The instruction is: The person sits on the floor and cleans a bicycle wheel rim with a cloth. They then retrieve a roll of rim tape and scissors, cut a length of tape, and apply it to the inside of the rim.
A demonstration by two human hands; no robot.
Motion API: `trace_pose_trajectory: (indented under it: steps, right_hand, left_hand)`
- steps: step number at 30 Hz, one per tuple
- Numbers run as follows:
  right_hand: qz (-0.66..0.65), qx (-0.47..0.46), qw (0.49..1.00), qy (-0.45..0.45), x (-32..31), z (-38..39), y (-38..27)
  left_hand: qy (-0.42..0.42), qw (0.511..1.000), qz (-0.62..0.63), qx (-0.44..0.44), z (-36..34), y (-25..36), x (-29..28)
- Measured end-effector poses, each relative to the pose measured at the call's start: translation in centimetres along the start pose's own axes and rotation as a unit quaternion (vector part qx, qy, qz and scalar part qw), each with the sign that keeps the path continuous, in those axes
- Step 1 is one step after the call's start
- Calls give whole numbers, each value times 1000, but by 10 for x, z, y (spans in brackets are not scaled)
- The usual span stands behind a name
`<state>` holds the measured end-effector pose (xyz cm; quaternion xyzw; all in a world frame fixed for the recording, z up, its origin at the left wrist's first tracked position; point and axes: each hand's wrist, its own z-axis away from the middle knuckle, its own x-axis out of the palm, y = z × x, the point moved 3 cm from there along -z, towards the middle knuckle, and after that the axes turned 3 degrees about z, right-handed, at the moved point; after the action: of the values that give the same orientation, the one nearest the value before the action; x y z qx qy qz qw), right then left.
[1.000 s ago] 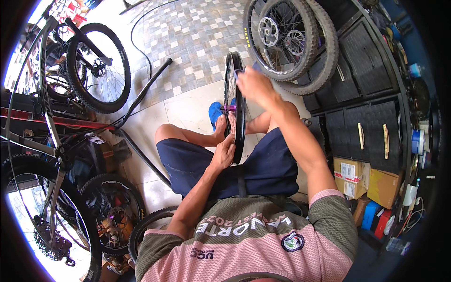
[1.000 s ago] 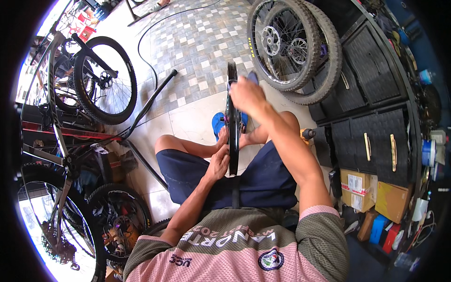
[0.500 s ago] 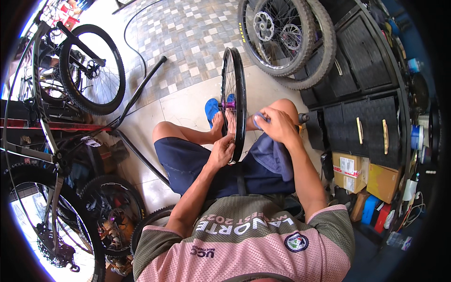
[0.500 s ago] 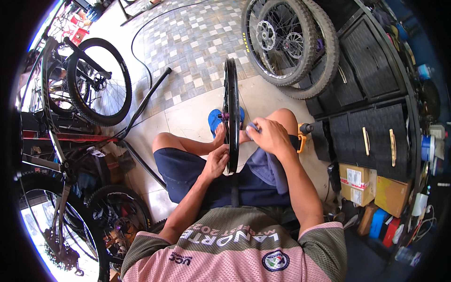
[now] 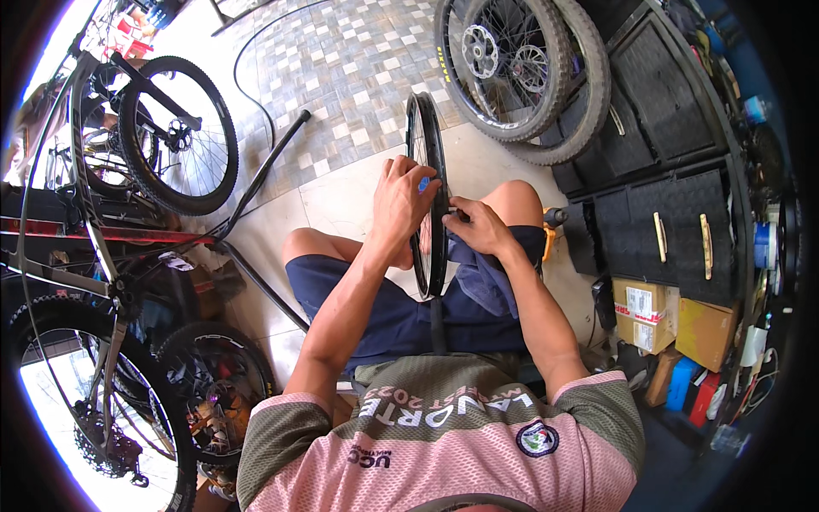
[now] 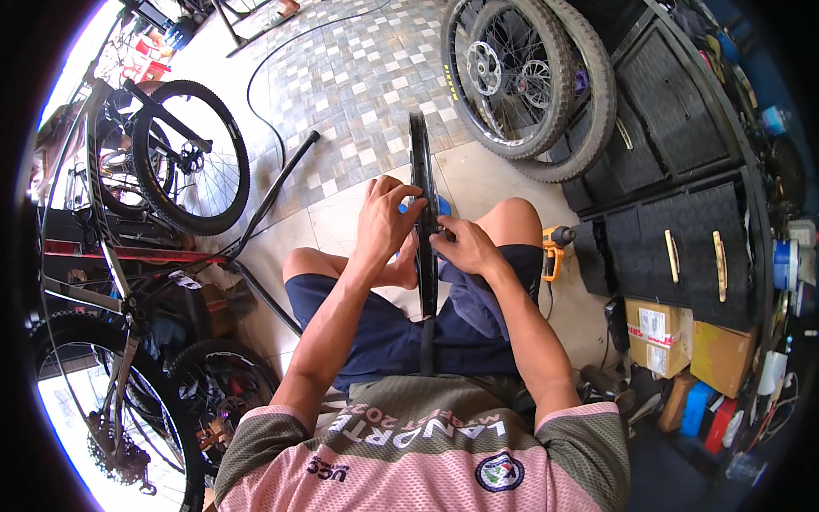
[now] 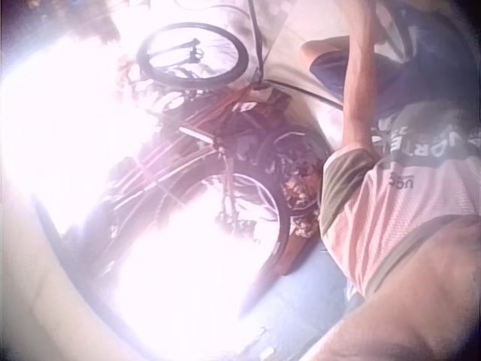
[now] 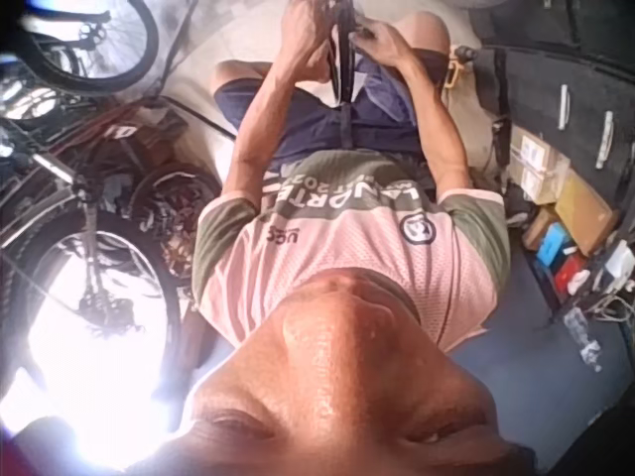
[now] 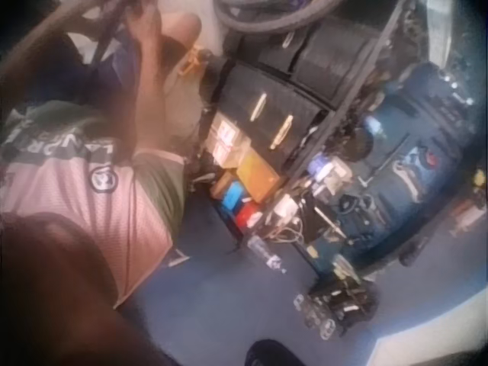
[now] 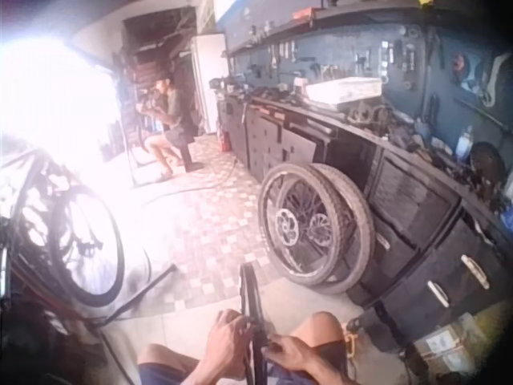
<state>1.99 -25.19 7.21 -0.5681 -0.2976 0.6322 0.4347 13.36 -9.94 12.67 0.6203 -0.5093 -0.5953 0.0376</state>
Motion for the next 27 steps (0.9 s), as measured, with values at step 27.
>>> trace_pose_trajectory:
  steps: [27]
  right_hand:
    - [36, -43, 998, 38, 30, 1, -6]
  left_hand:
    - [-2, 983, -172, 67, -29, -24, 22]
